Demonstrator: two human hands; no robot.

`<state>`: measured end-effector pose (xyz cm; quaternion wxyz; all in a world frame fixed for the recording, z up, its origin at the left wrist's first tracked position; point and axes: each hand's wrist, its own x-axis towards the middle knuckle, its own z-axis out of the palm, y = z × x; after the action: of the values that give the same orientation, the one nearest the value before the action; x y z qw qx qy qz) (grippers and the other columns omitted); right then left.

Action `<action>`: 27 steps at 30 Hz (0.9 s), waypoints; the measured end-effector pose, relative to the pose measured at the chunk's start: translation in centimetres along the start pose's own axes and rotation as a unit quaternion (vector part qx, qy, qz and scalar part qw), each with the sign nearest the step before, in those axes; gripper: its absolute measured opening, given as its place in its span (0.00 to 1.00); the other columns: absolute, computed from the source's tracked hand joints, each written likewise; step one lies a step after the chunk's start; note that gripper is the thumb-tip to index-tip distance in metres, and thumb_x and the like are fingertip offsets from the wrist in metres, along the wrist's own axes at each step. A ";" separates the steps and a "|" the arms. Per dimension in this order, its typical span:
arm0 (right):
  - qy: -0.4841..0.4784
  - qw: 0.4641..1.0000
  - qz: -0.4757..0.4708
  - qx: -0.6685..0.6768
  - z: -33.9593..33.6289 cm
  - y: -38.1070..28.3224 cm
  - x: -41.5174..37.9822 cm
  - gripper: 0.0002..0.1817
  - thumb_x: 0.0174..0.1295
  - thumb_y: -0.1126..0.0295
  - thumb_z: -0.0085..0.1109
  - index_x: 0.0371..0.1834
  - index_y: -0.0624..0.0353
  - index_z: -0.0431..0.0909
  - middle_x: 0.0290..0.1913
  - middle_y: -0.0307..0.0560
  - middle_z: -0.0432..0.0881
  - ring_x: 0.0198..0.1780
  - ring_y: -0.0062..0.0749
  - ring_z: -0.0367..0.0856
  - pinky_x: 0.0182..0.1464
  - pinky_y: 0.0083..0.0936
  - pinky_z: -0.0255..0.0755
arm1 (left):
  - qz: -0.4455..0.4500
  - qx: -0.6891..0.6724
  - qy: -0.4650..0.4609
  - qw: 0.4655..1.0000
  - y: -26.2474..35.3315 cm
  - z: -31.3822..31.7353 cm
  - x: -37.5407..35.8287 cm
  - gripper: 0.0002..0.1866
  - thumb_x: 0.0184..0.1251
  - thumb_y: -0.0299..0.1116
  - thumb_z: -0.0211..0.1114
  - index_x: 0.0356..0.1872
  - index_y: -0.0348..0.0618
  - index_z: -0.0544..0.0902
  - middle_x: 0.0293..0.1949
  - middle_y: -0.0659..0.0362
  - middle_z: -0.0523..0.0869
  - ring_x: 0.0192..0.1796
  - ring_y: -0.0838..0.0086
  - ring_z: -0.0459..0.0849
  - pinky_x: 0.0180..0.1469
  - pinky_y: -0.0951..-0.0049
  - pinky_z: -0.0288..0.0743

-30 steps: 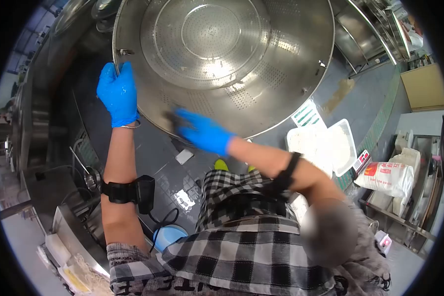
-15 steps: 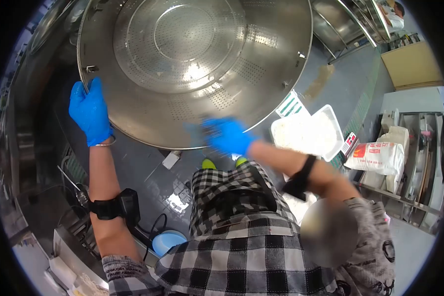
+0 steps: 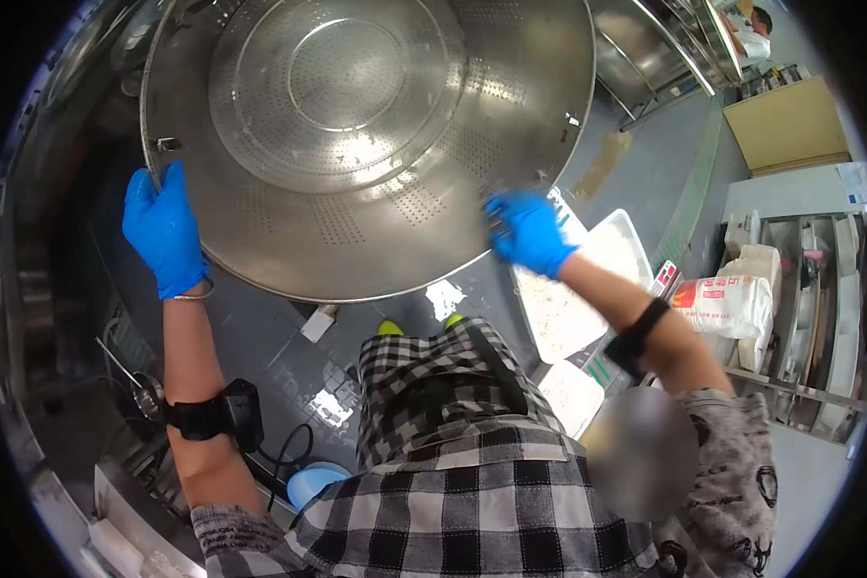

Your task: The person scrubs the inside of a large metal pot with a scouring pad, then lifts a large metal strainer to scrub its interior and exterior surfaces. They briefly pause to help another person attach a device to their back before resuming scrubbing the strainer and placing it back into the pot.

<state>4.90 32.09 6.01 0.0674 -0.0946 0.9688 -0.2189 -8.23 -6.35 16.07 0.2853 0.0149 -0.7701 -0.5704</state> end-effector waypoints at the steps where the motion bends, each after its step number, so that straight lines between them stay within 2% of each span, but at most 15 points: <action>1: 0.209 0.936 -0.165 -0.231 -1.8 1.2 -0.3 0.17 0.42 0.64 0.57 0.36 0.59 0.76 0.34 0.50 0.80 0.35 0.42 0.79 0.39 0.34 0.73 | 0.010 -0.007 -0.011 1.000 -0.2 -0.2 0.0 0.06 0.55 0.24 0.61 0.22 0.37 0.74 0.21 0.68 0.70 0.26 0.86 0.64 0.29 0.82 0.62; 3: 0.043 0.996 0.011 -0.075 0.1 -0.6 -0.7 0.19 0.44 0.62 0.58 0.40 0.58 0.76 0.40 0.52 0.79 0.41 0.44 0.77 0.45 0.35 0.71 | 0.046 0.035 -0.022 0.998 0.3 -0.2 0.2 0.05 0.54 0.24 0.61 0.24 0.35 0.74 0.21 0.67 0.70 0.26 0.86 0.63 0.29 0.82 0.61; 5: 0.015 0.992 -0.030 0.121 4.6 -5.7 -0.5 0.21 0.47 0.61 0.56 0.45 0.58 0.74 0.48 0.54 0.75 0.49 0.48 0.73 0.51 0.37 0.67 | 0.088 0.080 -0.024 0.993 1.9 0.5 0.8 0.05 0.54 0.24 0.62 0.25 0.34 0.74 0.21 0.66 0.70 0.26 0.85 0.63 0.29 0.82 0.61; 7: 0.179 0.973 -0.089 0.114 9.3 -10.7 0.4 0.22 0.50 0.61 0.54 0.49 0.57 0.72 0.52 0.53 0.73 0.51 0.47 0.72 0.53 0.35 0.66 | 0.150 0.137 -0.077 0.976 4.7 1.1 2.7 0.08 0.53 0.26 0.62 0.32 0.32 0.77 0.26 0.61 0.78 0.29 0.81 0.72 0.34 0.79 0.67; 10: 0.184 0.953 -0.138 0.199 10.3 -12.1 4.0 0.23 0.51 0.62 0.53 0.51 0.57 0.71 0.52 0.54 0.73 0.51 0.47 0.73 0.52 0.34 0.68 | 0.209 0.202 -0.099 0.952 8.3 3.4 7.2 0.22 0.53 0.33 0.64 0.49 0.32 0.75 0.46 0.52 0.80 0.48 0.71 0.77 0.52 0.74 0.68; 12: 0.025 0.960 -0.079 0.268 10.0 -10.6 6.0 0.25 0.51 0.60 0.54 0.52 0.58 0.70 0.55 0.55 0.71 0.55 0.44 0.71 0.55 0.34 0.66 | 0.228 0.212 -0.134 0.941 8.5 5.0 10.3 0.25 0.53 0.35 0.64 0.52 0.33 0.74 0.50 0.50 0.79 0.53 0.70 0.76 0.55 0.73 0.67; 14: -0.098 0.991 0.040 0.077 8.3 -5.1 7.9 0.23 0.48 0.60 0.57 0.49 0.56 0.74 0.54 0.54 0.72 0.55 0.43 0.72 0.56 0.35 0.65 | 0.301 0.247 -0.163 0.907 5.9 5.2 15.9 0.24 0.54 0.37 0.63 0.51 0.33 0.74 0.49 0.50 0.79 0.52 0.69 0.77 0.55 0.73 0.67; 16: -0.230 0.951 0.062 -0.197 4.4 -2.0 10.3 0.22 0.47 0.59 0.57 0.46 0.53 0.77 0.46 0.52 0.78 0.49 0.43 0.76 0.50 0.32 0.70 | 0.291 0.268 -0.163 0.904 5.7 5.8 16.9 0.25 0.54 0.36 0.62 0.51 0.33 0.74 0.49 0.50 0.79 0.52 0.68 0.77 0.55 0.73 0.67; 17: -0.150 0.921 -0.007 -0.360 5.2 0.3 11.0 0.21 0.46 0.57 0.58 0.45 0.49 0.79 0.47 0.50 0.78 0.52 0.38 0.74 0.53 0.31 0.67 | 0.282 0.285 -0.167 0.900 5.7 5.9 17.0 0.25 0.54 0.36 0.62 0.52 0.33 0.73 0.50 0.50 0.78 0.53 0.68 0.76 0.55 0.73 0.67; 19: -0.432 0.879 0.045 -0.197 -2.6 -4.9 11.8 0.20 0.47 0.57 0.60 0.42 0.57 0.79 0.51 0.48 0.76 0.53 0.39 0.75 0.53 0.32 0.70 | 0.254 0.285 -0.169 0.909 6.4 6.3 16.8 0.26 0.54 0.36 0.62 0.53 0.33 0.73 0.50 0.50 0.78 0.53 0.68 0.76 0.55 0.73 0.67; 21: -0.348 0.936 -0.040 -0.005 12.1 -4.5 14.0 0.32 0.55 0.53 0.50 0.61 0.59 0.62 0.66 0.49 0.58 0.66 0.45 0.58 0.66 0.37 0.51 | 0.226 0.281 -0.162 0.919 8.8 6.7 14.7 0.27 0.54 0.37 0.63 0.54 0.33 0.72 0.51 0.50 0.78 0.53 0.68 0.76 0.55 0.73 0.67; 22: -0.318 0.933 -0.073 0.153 8.4 -10.0 12.2 0.34 0.58 0.52 0.43 0.66 0.58 0.53 0.68 0.52 0.52 0.68 0.46 0.53 0.67 0.37 0.49 | 0.237 0.311 -0.172 0.904 12.1 7.5 12.0 0.16 0.49 0.32 0.61 0.39 0.34 0.73 0.36 0.50 0.76 0.40 0.70 0.74 0.43 0.71 0.67; 23: -0.277 0.906 -0.064 0.313 11.9 -13.4 12.9 0.33 0.60 0.53 0.40 0.67 0.56 0.51 0.70 0.50 0.47 0.69 0.45 0.48 0.68 0.36 0.45 | 0.245 0.339 -0.184 0.890 13.1 8.1 11.0 0.06 0.44 0.27 0.58 0.23 0.35 0.74 0.22 0.51 0.73 0.27 0.72 0.72 0.31 0.70 0.66; 26: -0.335 0.889 -0.161 0.268 5.9 -13.9 10.5 0.34 0.61 0.55 0.41 0.69 0.54 0.46 0.70 0.53 0.45 0.71 0.44 0.43 0.70 0.34 0.40 | 0.277 0.299 -0.163 0.898 12.8 8.7 11.4 0.05 0.41 0.26 0.57 0.18 0.35 0.71 0.16 0.52 0.70 0.22 0.71 0.68 0.26 0.69 0.61; 27: -0.365 0.898 -0.197 0.148 8.0 -8.6 10.9 0.32 0.60 0.57 0.42 0.67 0.57 0.52 0.70 0.52 0.47 0.70 0.42 0.46 0.70 0.34 0.43 | 0.273 0.301 -0.162 0.899 12.9 8.6 11.0 0.05 0.41 0.26 0.57 0.18 0.35 0.71 0.16 0.52 0.70 0.22 0.71 0.68 0.26 0.69 0.61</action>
<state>-2.98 18.81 1.64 0.3852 -0.3461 0.7938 -0.3188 -17.48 1.83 30.53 0.2830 -0.2037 -0.9144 -0.2058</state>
